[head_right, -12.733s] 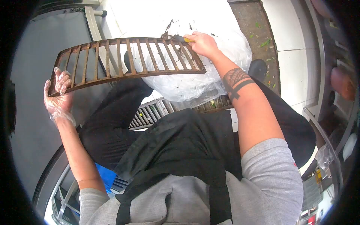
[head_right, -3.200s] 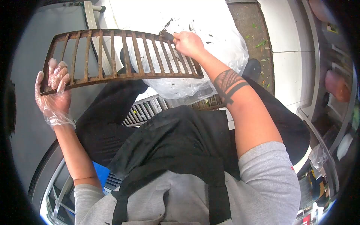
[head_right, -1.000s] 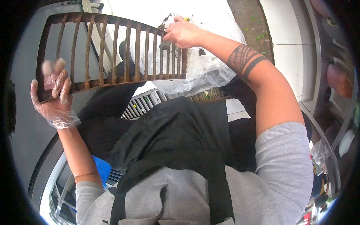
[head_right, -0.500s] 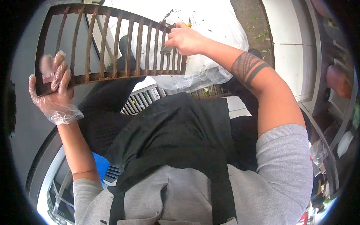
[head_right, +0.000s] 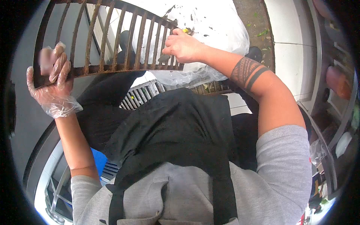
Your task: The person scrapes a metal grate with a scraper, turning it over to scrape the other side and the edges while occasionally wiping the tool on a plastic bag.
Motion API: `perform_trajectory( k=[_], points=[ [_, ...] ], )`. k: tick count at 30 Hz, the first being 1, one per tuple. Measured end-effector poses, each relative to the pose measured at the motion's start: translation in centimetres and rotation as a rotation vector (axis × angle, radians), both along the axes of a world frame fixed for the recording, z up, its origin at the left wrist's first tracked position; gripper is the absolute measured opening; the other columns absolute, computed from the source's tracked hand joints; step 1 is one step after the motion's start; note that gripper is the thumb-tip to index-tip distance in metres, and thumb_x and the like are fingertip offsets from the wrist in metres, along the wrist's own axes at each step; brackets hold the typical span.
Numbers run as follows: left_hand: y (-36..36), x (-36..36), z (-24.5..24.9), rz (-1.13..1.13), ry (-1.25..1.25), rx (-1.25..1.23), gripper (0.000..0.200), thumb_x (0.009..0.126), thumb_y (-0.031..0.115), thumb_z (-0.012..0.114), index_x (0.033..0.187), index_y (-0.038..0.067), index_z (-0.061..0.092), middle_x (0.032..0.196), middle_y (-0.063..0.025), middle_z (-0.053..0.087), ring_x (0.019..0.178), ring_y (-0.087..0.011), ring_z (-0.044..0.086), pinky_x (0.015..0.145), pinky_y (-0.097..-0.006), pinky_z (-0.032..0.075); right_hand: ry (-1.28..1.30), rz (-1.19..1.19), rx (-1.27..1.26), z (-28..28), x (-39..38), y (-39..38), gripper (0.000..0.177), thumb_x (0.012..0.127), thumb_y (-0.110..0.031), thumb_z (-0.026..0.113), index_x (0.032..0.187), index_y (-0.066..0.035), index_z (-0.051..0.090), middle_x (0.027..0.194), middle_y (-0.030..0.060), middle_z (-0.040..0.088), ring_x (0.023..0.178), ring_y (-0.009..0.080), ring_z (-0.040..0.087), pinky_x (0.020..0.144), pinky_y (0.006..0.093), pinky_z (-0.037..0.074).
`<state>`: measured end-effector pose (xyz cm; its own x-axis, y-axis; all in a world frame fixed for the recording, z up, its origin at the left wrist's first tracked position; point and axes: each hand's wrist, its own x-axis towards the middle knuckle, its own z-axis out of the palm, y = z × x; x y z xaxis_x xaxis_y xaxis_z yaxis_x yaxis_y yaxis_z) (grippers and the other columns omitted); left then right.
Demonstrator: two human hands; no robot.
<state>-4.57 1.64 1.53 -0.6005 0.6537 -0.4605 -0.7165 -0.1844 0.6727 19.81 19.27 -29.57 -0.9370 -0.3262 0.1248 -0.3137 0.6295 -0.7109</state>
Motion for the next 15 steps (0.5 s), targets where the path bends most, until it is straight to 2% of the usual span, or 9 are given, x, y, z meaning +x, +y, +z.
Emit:
perform_trajectory(
  k=[7,8,9,11,15],
  points=[
    [-0.5,-0.9,-0.1,-0.017,-0.032,0.015,0.035,0.089,0.027,0.067,0.096,-0.001,0.047,0.100,-0.0157,0.043,0.059,-0.0130,0.041,0.046,-0.0263,0.039,0.059,0.158,-0.005,1.4,-0.3,0.4,0.039,0.074,-0.003,0.065,0.110,-0.017,0.074,0.088,0.0024,0.061,0.099,0.0248,0.062,0.103,0.0470,0.040],
    [-0.6,-1.0,-0.2,-0.013,-0.033,0.014,0.035,0.089,0.027,0.067,0.096,-0.001,0.047,0.100,-0.0157,0.043,0.059,-0.0130,0.041,0.046,-0.0263,0.039,-0.016,0.146,0.101,1.2,-0.7,1.5,0.038,0.076,-0.002,0.064,0.109,-0.017,0.074,0.089,0.0020,0.062,0.101,0.0254,0.063,0.105,0.0476,0.040],
    [-0.7,-1.1,-0.4,-0.006,-0.033,0.009,0.036,0.089,0.027,0.068,0.097,-0.002,0.048,0.100,-0.0152,0.043,0.059,-0.0129,0.041,0.047,-0.0267,0.039,-0.015,0.150,0.101,0.8,-1.2,2.4,0.038,0.076,-0.002,0.064,0.109,-0.017,0.074,0.089,0.0020,0.062,0.101,0.0254,0.063,0.105,0.0476,0.040],
    [-1.0,-1.2,-0.3,-0.003,-0.020,0.002,0.036,0.089,0.027,0.068,0.097,-0.002,0.048,0.099,-0.0147,0.043,0.058,-0.0127,0.040,0.047,-0.0272,0.038,-0.065,-0.118,0.205,-0.4,-2.4,4.0,0.039,0.077,0.001,0.064,0.110,-0.017,0.075,0.090,0.0021,0.064,0.102,0.0256,0.064,0.105,0.0481,0.040],
    [-1.0,-1.1,-0.3,-0.061,-0.069,0.052,0.036,0.089,0.027,0.067,0.099,-0.003,0.050,0.099,-0.0148,0.043,0.058,-0.0127,0.040,0.051,-0.0292,0.040,-0.022,-0.175,0.197,-1.6,-3.3,4.7,0.039,0.077,0.001,0.066,0.110,-0.017,0.075,0.092,0.0031,0.065,0.102,0.0259,0.064,0.104,0.0486,0.040]
  ],
)
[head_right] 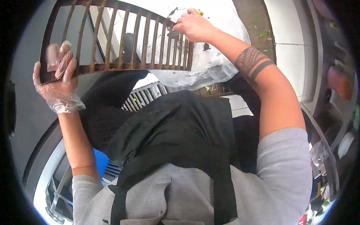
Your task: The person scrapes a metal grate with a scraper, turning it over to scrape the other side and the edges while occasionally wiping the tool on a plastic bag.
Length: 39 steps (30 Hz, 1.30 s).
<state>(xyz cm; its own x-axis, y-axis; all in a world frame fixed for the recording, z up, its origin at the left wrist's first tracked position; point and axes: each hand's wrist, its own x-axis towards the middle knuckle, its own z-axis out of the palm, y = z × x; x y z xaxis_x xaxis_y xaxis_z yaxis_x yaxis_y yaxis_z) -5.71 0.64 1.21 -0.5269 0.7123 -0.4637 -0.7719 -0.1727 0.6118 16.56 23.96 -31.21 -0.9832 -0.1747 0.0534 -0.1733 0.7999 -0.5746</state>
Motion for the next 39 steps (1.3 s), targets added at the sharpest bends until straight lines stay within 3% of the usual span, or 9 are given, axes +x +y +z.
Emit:
perform_trajectory(
  k=[12,13,17,19,24,26,31,34,39],
  points=[
    [-1.4,-1.1,-0.5,0.109,0.067,-0.089,0.033,0.090,0.029,0.065,0.094,0.001,0.047,0.101,-0.0152,0.042,0.060,-0.0136,0.039,0.054,-0.0296,0.037,-0.017,0.064,-0.095,0.4,0.2,-2.1,0.028,0.072,-0.003,0.066,0.096,-0.017,0.073,0.091,0.0037,0.065,0.103,0.0266,0.065,0.109,0.0549,0.038],
    [-1.2,-1.4,-0.3,0.059,0.053,-0.064,0.033,0.090,0.029,0.065,0.095,0.002,0.047,0.100,-0.0151,0.042,0.060,-0.0136,0.039,0.054,-0.0293,0.038,-0.200,0.250,-0.031,2.4,-0.1,-2.7,0.022,0.072,-0.002,0.066,0.089,-0.016,0.070,0.090,0.0018,0.066,0.103,0.0257,0.065,0.111,0.0560,0.038],
    [-0.9,-0.6,0.5,-0.015,0.053,-0.019,0.035,0.090,0.029,0.066,0.100,0.001,0.048,0.102,-0.0166,0.044,0.060,-0.0133,0.040,0.054,-0.0280,0.039,-0.053,0.213,-0.156,0.7,1.0,-2.6,0.019,0.072,-0.004,0.067,0.087,-0.016,0.070,0.086,0.0011,0.064,0.102,0.0240,0.065,0.109,0.0548,0.039],
    [-1.3,-0.4,0.6,0.028,0.069,-0.059,0.036,0.089,0.029,0.065,0.101,0.000,0.048,0.105,-0.0184,0.045,0.059,-0.0132,0.040,0.055,-0.0286,0.040,-0.156,0.112,-0.108,0.8,1.2,-2.6,0.022,0.072,-0.005,0.068,0.090,-0.017,0.073,0.083,0.0014,0.063,0.100,0.0230,0.065,0.108,0.0528,0.040],
    [-0.6,-0.1,0.7,-0.009,0.073,-0.034,0.035,0.089,0.029,0.066,0.100,0.000,0.048,0.104,-0.0175,0.044,0.059,-0.0131,0.041,0.054,-0.0279,0.041,-0.035,0.235,-0.162,2.3,2.6,-4.4,0.028,0.073,-0.005,0.067,0.096,-0.018,0.077,0.082,0.0010,0.062,0.097,0.0220,0.064,0.099,0.0483,0.039],
    [-0.9,0.0,0.7,-0.023,0.060,-0.045,0.035,0.088,0.028,0.066,0.099,0.000,0.048,0.103,-0.0172,0.044,0.060,-0.0132,0.041,0.054,-0.0275,0.041,-0.101,0.091,-0.095,1.9,1.9,-2.7,0.027,0.073,-0.006,0.067,0.095,-0.017,0.076,0.082,0.0007,0.061,0.095,0.0225,0.063,0.099,0.0458,0.040],
    [-0.8,-0.1,0.8,-0.014,0.068,-0.035,0.036,0.087,0.029,0.067,0.097,0.000,0.048,0.102,-0.0169,0.044,0.059,-0.0129,0.041,0.050,-0.0278,0.040,-0.018,0.226,-0.174,4.0,3.2,-6.6,0.029,0.070,-0.006,0.068,0.095,-0.018,0.077,0.081,0.0009,0.061,0.094,0.0228,0.063,0.091,0.0431,0.039],
    [-1.0,0.0,0.6,-0.002,0.064,-0.023,0.037,0.087,0.029,0.068,0.097,0.000,0.048,0.101,-0.0169,0.045,0.059,-0.0133,0.041,0.050,-0.0281,0.041,-0.138,0.069,-0.084,3.1,2.6,-4.4,0.030,0.069,-0.006,0.069,0.095,-0.018,0.077,0.082,0.0010,0.061,0.095,0.0231,0.063,0.094,0.0434,0.040],
    [-0.7,-0.1,0.5,-0.014,0.044,-0.007,0.035,0.086,0.026,0.067,0.097,-0.001,0.049,0.099,-0.0156,0.044,0.058,-0.0140,0.041,0.050,-0.0290,0.041,-0.095,0.201,-0.153,4.8,2.5,-5.7,0.049,0.069,-0.004,0.068,0.114,-0.022,0.078,0.093,0.0013,0.069,0.103,0.0242,0.065,0.105,0.0492,0.039]
  ],
)
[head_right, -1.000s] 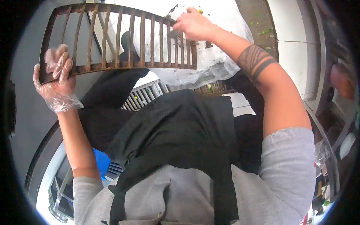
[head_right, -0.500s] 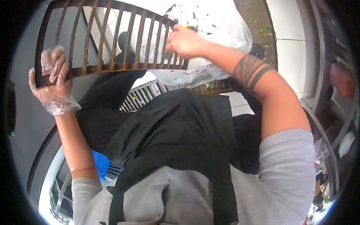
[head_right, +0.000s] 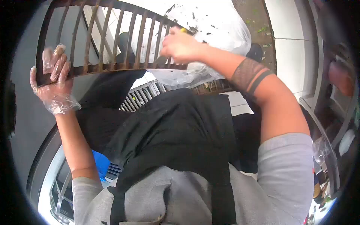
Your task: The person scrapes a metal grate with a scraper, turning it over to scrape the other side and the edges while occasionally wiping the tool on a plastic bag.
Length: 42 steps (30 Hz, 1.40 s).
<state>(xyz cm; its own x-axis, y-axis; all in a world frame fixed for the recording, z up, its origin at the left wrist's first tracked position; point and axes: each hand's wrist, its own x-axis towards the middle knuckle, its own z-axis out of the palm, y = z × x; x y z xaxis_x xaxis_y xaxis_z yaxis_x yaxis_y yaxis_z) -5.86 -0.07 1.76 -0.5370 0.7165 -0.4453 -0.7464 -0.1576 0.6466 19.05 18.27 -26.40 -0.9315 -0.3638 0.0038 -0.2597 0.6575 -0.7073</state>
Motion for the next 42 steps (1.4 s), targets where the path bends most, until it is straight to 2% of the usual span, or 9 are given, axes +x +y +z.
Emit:
perform_trajectory(
  k=[3,6,9,12,29,31,35,38,42],
  points=[
    [0.3,0.7,0.4,0.019,-0.010,-0.035,0.033,0.086,0.024,0.066,0.098,-0.001,0.049,0.097,-0.0143,0.043,0.058,-0.0139,0.040,0.051,-0.0296,0.040,-0.129,-0.263,0.062,-1.0,-1.6,5.2,0.047,0.075,0.000,0.065,0.116,-0.019,0.078,0.095,0.0008,0.069,0.104,0.0235,0.064,0.105,0.0508,0.037],
    [0.5,0.8,0.5,0.048,-0.005,-0.042,0.034,0.086,0.023,0.067,0.100,-0.002,0.049,0.098,-0.0151,0.043,0.058,-0.0138,0.041,0.053,-0.0296,0.040,0.111,-0.389,0.155,-1.0,-2.9,8.0,0.037,0.079,-0.002,0.066,0.110,-0.018,0.078,0.094,0.0005,0.069,0.101,0.0231,0.064,0.101,0.0493,0.036],
    [0.3,0.6,0.4,0.045,0.013,-0.074,0.035,0.085,0.022,0.069,0.102,-0.003,0.050,0.100,-0.0156,0.044,0.059,-0.0135,0.042,0.055,-0.0295,0.040,0.038,-0.406,0.247,-0.4,-4.4,8.5,0.030,0.079,-0.019,0.070,0.106,-0.018,0.081,0.086,0.0085,0.072,0.095,0.0288,0.069,0.093,0.0486,0.042],
    [0.1,0.5,0.1,0.018,0.039,-0.057,0.037,0.085,0.022,0.069,0.104,-0.004,0.051,0.101,-0.0160,0.045,0.059,-0.0129,0.042,0.053,-0.0291,0.040,0.111,-0.348,0.372,-2.5,-5.6,9.2,0.018,0.078,-0.016,0.064,0.089,-0.018,0.078,0.082,0.0072,0.071,0.091,0.0284,0.069,0.092,0.0491,0.042],
    [0.6,1.1,0.0,0.044,0.017,-0.032,0.034,0.086,0.022,0.069,0.100,-0.003,0.049,0.100,-0.0139,0.042,0.061,-0.0129,0.039,0.048,-0.0269,0.037,-0.104,-0.033,0.273,-2.0,-5.3,8.2,0.027,0.078,-0.017,0.066,0.102,-0.019,0.078,0.091,0.0080,0.073,0.095,0.0286,0.068,0.094,0.0522,0.040],
    [0.6,1.0,0.1,0.049,0.015,-0.045,0.034,0.086,0.022,0.069,0.100,-0.002,0.049,0.100,-0.0138,0.041,0.061,-0.0130,0.039,0.048,-0.0270,0.037,0.212,-0.048,0.023,-1.8,-4.0,7.5,0.026,0.079,-0.019,0.067,0.102,-0.020,0.078,0.093,0.0064,0.073,0.099,0.0271,0.068,0.094,0.0521,0.040],
    [0.0,0.5,-0.2,0.030,-0.016,-0.004,0.035,0.086,0.024,0.069,0.099,-0.003,0.050,0.100,-0.0141,0.042,0.061,-0.0132,0.039,0.048,-0.0275,0.037,0.031,-0.078,0.125,-2.5,-3.3,6.4,0.019,0.079,-0.021,0.069,0.096,-0.019,0.077,0.095,0.0060,0.075,0.099,0.0274,0.069,0.091,0.0520,0.041],
    [0.0,0.8,-0.3,0.052,-0.010,-0.008,0.035,0.085,0.024,0.069,0.098,-0.002,0.051,0.100,-0.0141,0.042,0.061,-0.0134,0.039,0.048,-0.0280,0.037,0.125,-0.016,0.112,-1.9,-2.1,6.1,0.024,0.084,-0.005,0.067,0.103,-0.016,0.077,0.090,0.0008,0.066,0.098,0.0226,0.064,0.099,0.0474,0.036],
    [0.3,1.0,-0.2,0.063,0.005,-0.031,0.034,0.086,0.023,0.070,0.097,-0.002,0.050,0.100,-0.0142,0.042,0.060,-0.0132,0.040,0.047,-0.0279,0.038,0.206,-0.091,-0.015,-0.8,-0.9,3.7,0.017,0.082,-0.005,0.067,0.094,-0.016,0.073,0.081,0.0005,0.060,0.093,0.0220,0.064,0.097,0.0449,0.037]
  ],
)
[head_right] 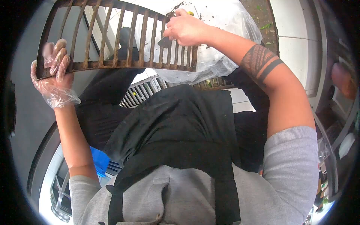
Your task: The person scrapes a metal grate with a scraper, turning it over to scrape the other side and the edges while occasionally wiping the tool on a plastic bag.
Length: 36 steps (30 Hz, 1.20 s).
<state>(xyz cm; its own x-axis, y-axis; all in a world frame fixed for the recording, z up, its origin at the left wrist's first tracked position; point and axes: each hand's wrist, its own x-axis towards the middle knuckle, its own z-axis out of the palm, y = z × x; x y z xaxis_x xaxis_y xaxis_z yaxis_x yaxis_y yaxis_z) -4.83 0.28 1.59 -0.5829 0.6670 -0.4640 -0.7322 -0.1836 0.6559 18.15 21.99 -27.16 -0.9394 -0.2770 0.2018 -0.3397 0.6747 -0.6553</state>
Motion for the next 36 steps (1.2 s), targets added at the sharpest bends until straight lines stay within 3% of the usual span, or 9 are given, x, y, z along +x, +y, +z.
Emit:
perform_trajectory(
  k=[5,10,14,17,19,22,25,29,36],
  points=[
    [0.5,0.5,0.1,-0.009,-0.006,0.003,0.035,0.087,0.024,0.071,0.096,-0.002,0.049,0.100,-0.0150,0.044,0.058,-0.0128,0.042,0.046,-0.0274,0.039,-0.043,0.157,-0.038,0.0,0.6,-0.6,0.014,0.086,-0.008,0.070,0.096,-0.017,0.074,0.080,0.0010,0.060,0.093,0.0220,0.064,0.098,0.0458,0.038],
    [0.7,0.5,0.1,-0.038,-0.024,0.034,0.035,0.087,0.023,0.071,0.095,-0.002,0.048,0.098,-0.0141,0.043,0.057,-0.0128,0.042,0.046,-0.0273,0.039,-0.141,-0.101,0.050,-1.9,0.2,1.6,0.016,0.079,-0.008,0.066,0.090,-0.019,0.071,0.083,-0.0005,0.064,0.098,0.0222,0.066,0.101,0.0484,0.037],
    [0.7,0.2,0.2,-0.005,-0.009,0.002,0.034,0.087,0.023,0.071,0.094,-0.001,0.048,0.096,-0.0129,0.042,0.058,-0.0128,0.042,0.047,-0.0275,0.039,-0.144,0.068,0.020,0.7,1.3,-0.3,0.020,0.080,-0.009,0.066,0.095,-0.019,0.074,0.090,0.0009,0.070,0.099,0.0225,0.067,0.101,0.0492,0.038],
    [0.7,0.3,0.3,0.002,-0.027,0.010,0.034,0.087,0.023,0.071,0.093,-0.001,0.048,0.095,-0.0125,0.041,0.058,-0.0130,0.042,0.046,-0.0275,0.038,-0.115,-0.038,0.021,-1.2,0.5,1.4,0.021,0.080,-0.009,0.067,0.097,-0.019,0.076,0.091,0.0016,0.072,0.099,0.0230,0.067,0.101,0.0492,0.038],
    [0.6,0.3,0.1,0.013,-0.013,0.029,0.033,0.087,0.023,0.070,0.093,-0.001,0.048,0.094,-0.0117,0.041,0.058,-0.0129,0.042,0.046,-0.0275,0.036,-0.181,-0.121,0.023,-0.9,-0.1,1.4,0.019,0.080,-0.010,0.068,0.095,-0.018,0.076,0.090,0.0007,0.071,0.100,0.0222,0.068,0.101,0.0488,0.038],
    [0.8,0.5,0.1,0.076,-0.015,-0.006,0.034,0.088,0.025,0.070,0.093,0.000,0.047,0.092,-0.0101,0.040,0.059,-0.0131,0.040,0.045,-0.0273,0.034,-0.196,0.117,0.050,1.9,1.0,0.5,0.017,0.085,-0.011,0.067,0.097,-0.017,0.077,0.091,0.0011,0.071,0.102,0.0223,0.068,0.104,0.0497,0.037],
    [0.9,0.6,0.4,0.026,-0.031,0.014,0.035,0.088,0.026,0.069,0.094,0.000,0.047,0.093,-0.0100,0.040,0.060,-0.0128,0.040,0.045,-0.0271,0.033,-0.148,-0.057,-0.116,-0.9,1.5,1.0,0.019,0.082,-0.007,0.068,0.096,-0.018,0.075,0.086,0.0003,0.065,0.097,0.0225,0.064,0.100,0.0472,0.038],
    [1.4,1.2,0.4,0.057,0.012,-0.007,0.035,0.089,0.027,0.069,0.095,-0.001,0.048,0.094,-0.0104,0.041,0.058,-0.0122,0.039,0.044,-0.0269,0.034,-0.186,0.138,-0.095,0.4,2.3,-0.7,0.019,0.083,-0.010,0.069,0.098,-0.019,0.075,0.086,-0.0004,0.066,0.098,0.0218,0.065,0.099,0.0471,0.038],
    [1.5,1.0,0.4,-0.004,0.016,-0.005,0.036,0.089,0.028,0.069,0.095,-0.001,0.048,0.097,-0.0124,0.042,0.055,-0.0117,0.040,0.044,-0.0263,0.037,-0.141,0.062,-0.118,-0.3,2.3,-1.4,0.016,0.081,-0.008,0.069,0.092,-0.018,0.073,0.082,-0.0010,0.064,0.095,0.0219,0.065,0.098,0.0462,0.039]
  ],
)
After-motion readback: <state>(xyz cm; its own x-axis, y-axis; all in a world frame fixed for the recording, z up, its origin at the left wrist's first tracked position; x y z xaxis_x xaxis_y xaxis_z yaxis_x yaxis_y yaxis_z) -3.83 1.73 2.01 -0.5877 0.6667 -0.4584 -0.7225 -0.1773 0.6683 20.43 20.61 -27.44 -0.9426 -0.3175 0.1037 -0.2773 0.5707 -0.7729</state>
